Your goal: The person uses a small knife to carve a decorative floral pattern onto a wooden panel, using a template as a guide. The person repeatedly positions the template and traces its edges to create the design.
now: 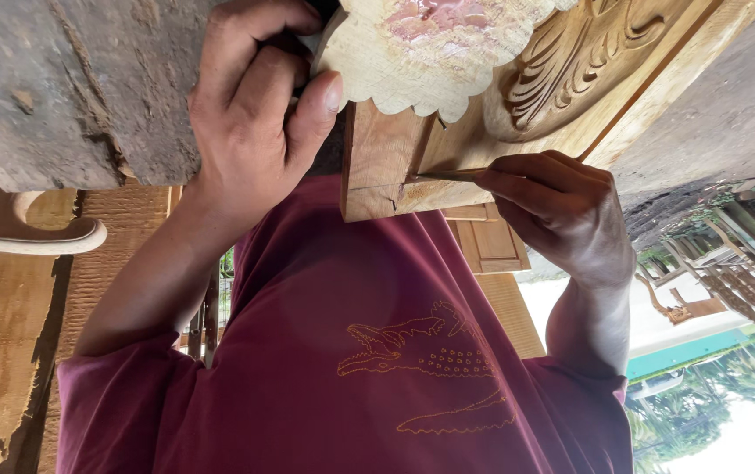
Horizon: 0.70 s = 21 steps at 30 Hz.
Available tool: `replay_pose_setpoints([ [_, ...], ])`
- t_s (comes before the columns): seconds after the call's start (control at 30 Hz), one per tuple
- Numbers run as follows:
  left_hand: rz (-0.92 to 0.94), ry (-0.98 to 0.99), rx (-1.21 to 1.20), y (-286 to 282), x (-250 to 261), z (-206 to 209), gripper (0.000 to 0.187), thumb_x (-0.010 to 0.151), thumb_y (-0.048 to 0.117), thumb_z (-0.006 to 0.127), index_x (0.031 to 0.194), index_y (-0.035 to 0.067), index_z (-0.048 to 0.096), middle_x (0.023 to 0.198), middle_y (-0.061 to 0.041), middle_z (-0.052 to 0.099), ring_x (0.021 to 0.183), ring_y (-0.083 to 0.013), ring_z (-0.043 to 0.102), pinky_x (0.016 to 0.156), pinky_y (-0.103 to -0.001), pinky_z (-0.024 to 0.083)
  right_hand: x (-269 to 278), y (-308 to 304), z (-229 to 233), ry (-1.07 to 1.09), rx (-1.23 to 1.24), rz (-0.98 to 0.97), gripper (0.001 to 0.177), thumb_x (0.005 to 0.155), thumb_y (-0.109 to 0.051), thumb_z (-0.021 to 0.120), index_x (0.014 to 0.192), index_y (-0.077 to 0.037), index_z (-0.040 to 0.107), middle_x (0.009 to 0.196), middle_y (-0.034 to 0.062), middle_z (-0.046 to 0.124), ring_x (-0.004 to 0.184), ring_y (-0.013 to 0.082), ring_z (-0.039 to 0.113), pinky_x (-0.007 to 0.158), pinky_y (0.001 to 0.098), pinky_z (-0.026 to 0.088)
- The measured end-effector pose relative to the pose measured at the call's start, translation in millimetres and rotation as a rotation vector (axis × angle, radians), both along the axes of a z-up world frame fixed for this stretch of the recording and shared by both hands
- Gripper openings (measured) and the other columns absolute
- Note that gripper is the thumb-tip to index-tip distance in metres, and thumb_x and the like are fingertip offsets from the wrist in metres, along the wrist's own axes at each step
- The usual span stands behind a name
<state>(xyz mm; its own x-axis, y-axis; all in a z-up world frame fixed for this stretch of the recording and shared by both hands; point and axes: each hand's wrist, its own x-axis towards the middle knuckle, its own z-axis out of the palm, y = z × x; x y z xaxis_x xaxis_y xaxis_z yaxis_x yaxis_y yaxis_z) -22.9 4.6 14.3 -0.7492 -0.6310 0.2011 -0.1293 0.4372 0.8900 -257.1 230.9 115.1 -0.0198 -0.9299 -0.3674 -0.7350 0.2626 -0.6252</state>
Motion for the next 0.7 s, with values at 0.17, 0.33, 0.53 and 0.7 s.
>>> replay_pose_setpoints([
  [0.17,-0.005,-0.001,0.03,0.1,0.9,0.6,0.028,0.118,0.02,0.071,0.108,-0.005,0.063,0.131,-0.01,0.057,0.096,-0.0179,0.063,0.074,-0.031,0.056,-5.0,3.6,3.8,0.033,0.042,0.042,0.02,0.094,-0.002,0.078,0.114,-0.007,0.077,0.109,0.0099,0.075,0.096,0.022,0.074,0.08,0.0322,0.066],
  [0.33,-0.002,0.014,0.022,-0.8,-0.8,1.5,0.028,0.118,0.019,0.071,0.106,-0.005,0.063,0.131,-0.011,0.057,0.098,-0.0196,0.063,0.075,-0.032,0.056,-6.3,6.0,18.2,0.109,0.02,0.081,0.021,0.097,0.001,0.075,0.117,-0.007,0.076,0.112,0.0123,0.074,0.105,0.027,0.074,0.088,0.0338,0.066],
  [0.53,-0.007,0.012,0.03,-1.1,-0.6,3.1,0.028,0.118,0.018,0.071,0.106,-0.005,0.062,0.128,-0.01,0.056,0.099,-0.0211,0.063,0.077,-0.032,0.057,11.0,1.2,19.0,0.109,0.052,0.037,0.029,0.094,0.004,0.073,0.121,-0.007,0.075,0.116,0.0116,0.075,0.106,0.0262,0.074,0.092,0.0357,0.066],
  [0.7,-0.006,0.009,0.032,-0.8,1.6,2.7,0.028,0.118,0.015,0.073,0.102,-0.004,0.06,0.131,-0.011,0.056,0.097,-0.0207,0.064,0.076,-0.032,0.057,13.0,-7.3,30.0,0.158,0.034,0.037,0.029,0.094,0.005,0.073,0.12,-0.008,0.076,0.114,0.0117,0.075,0.105,0.0272,0.073,0.091,0.0365,0.066],
])
